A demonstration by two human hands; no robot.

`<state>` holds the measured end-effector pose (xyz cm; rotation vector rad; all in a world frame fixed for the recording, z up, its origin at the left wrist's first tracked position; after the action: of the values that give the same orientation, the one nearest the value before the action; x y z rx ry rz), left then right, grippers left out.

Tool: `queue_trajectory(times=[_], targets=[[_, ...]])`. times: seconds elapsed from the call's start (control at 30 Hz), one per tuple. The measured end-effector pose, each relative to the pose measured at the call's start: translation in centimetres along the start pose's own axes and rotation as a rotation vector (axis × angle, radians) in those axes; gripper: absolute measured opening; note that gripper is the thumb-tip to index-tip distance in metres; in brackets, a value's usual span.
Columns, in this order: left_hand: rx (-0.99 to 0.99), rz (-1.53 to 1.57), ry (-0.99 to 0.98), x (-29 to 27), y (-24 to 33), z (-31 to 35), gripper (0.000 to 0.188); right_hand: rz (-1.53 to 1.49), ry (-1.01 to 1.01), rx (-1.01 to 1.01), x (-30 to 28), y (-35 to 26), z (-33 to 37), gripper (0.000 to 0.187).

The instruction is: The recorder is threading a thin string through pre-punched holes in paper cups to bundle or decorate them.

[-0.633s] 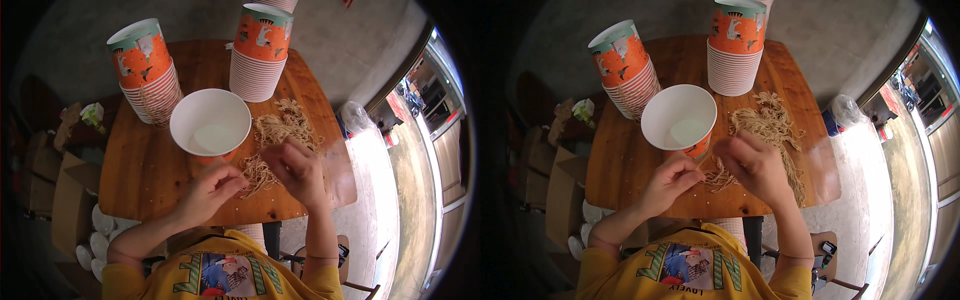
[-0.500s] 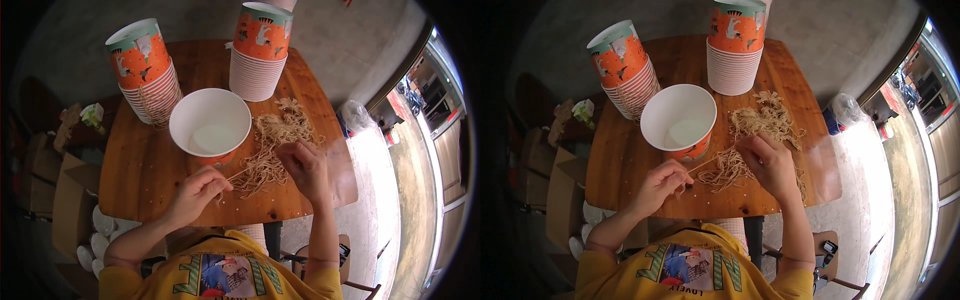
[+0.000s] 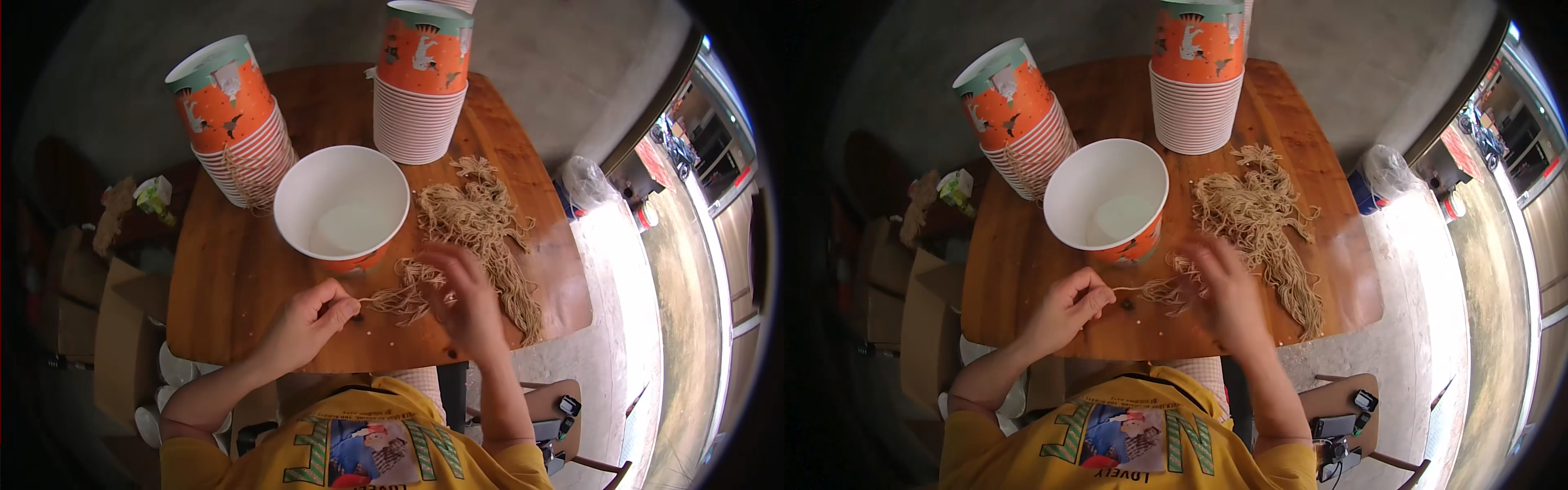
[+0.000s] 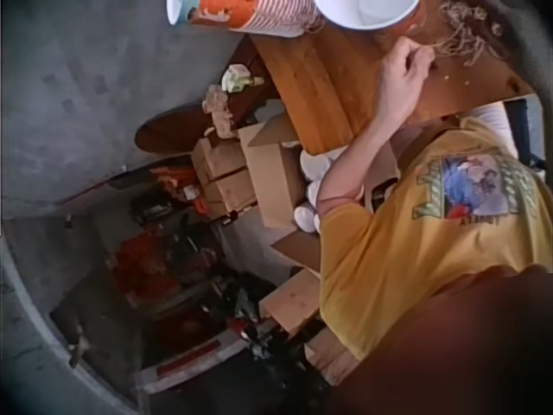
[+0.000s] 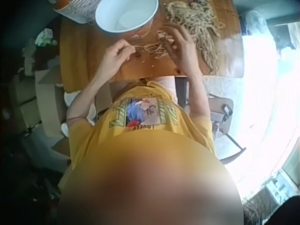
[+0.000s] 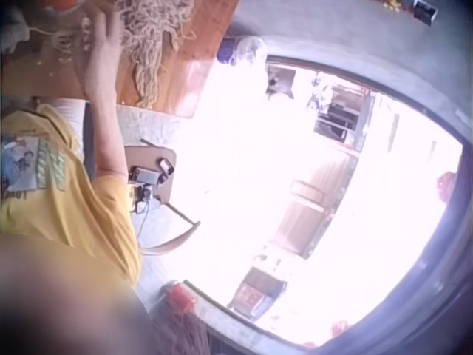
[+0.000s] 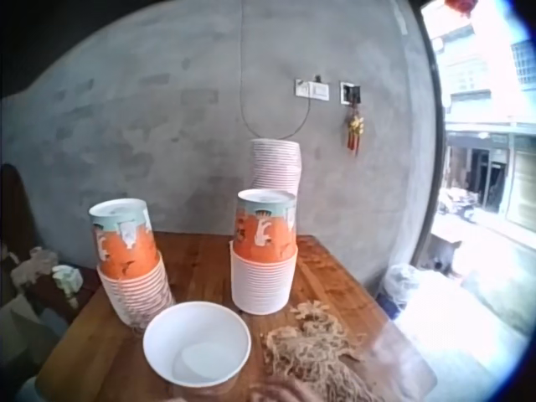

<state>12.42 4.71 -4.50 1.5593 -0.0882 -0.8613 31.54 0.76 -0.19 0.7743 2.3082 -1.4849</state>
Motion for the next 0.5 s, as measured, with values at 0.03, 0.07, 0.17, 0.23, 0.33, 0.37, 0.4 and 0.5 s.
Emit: queue_trajectory(times=[0.03, 0.07, 0.17, 0.23, 0.33, 0.37, 0.4, 0.5], targets=[[0.067, -0.091, 0.014, 0.0, 1.1, -0.1, 0.018, -0.394, -0.101, 0.193, 2.0, 0.0, 0.7, 0.024], [0.077, -0.090, 0.003, 0.2, 2.1, -0.2, 0.018, -0.564, -0.174, 0.223, 3.6, -0.7, 1.1, 0.021], [0.241, -0.204, 0.067, -0.2, 5.5, -0.4, 0.017, -0.640, -0.206, 0.184, 5.3, -1.6, 1.4, 0.018], [0.256, -0.293, 0.066, -0.4, 6.2, -0.7, 0.018, -0.550, -0.169, 0.116, 4.9, -1.7, 1.4, 0.017], [0.244, -0.333, 0.049, -0.3, 6.3, -0.7, 0.018, -0.386, -0.094, -0.047, 4.0, -2.9, 1.4, 0.014], [0.240, -0.338, 0.052, -0.4, 6.4, -0.7, 0.018, -0.405, -0.076, -0.013, 3.8, -2.8, 1.4, 0.012], [0.202, -0.284, 0.023, -0.3, 6.1, -0.7, 0.017, -0.424, -0.058, 0.022, 3.8, -2.6, 1.4, 0.011], [0.167, -0.186, -0.018, 0.0, 5.9, -0.8, 0.015, -0.413, -0.032, 0.008, 3.7, -2.2, 1.7, 0.009]])
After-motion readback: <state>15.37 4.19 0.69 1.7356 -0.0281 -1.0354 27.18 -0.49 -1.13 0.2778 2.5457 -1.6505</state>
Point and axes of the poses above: each hand's wrist, its own z-axis away from the middle knuckle, its own x-axis out of the palm, y = z × x, the point moved 9 cm from there along -z, towards the middle knuckle, and after that the axes turned 9 degrees about -z, right-handed, at the moved point
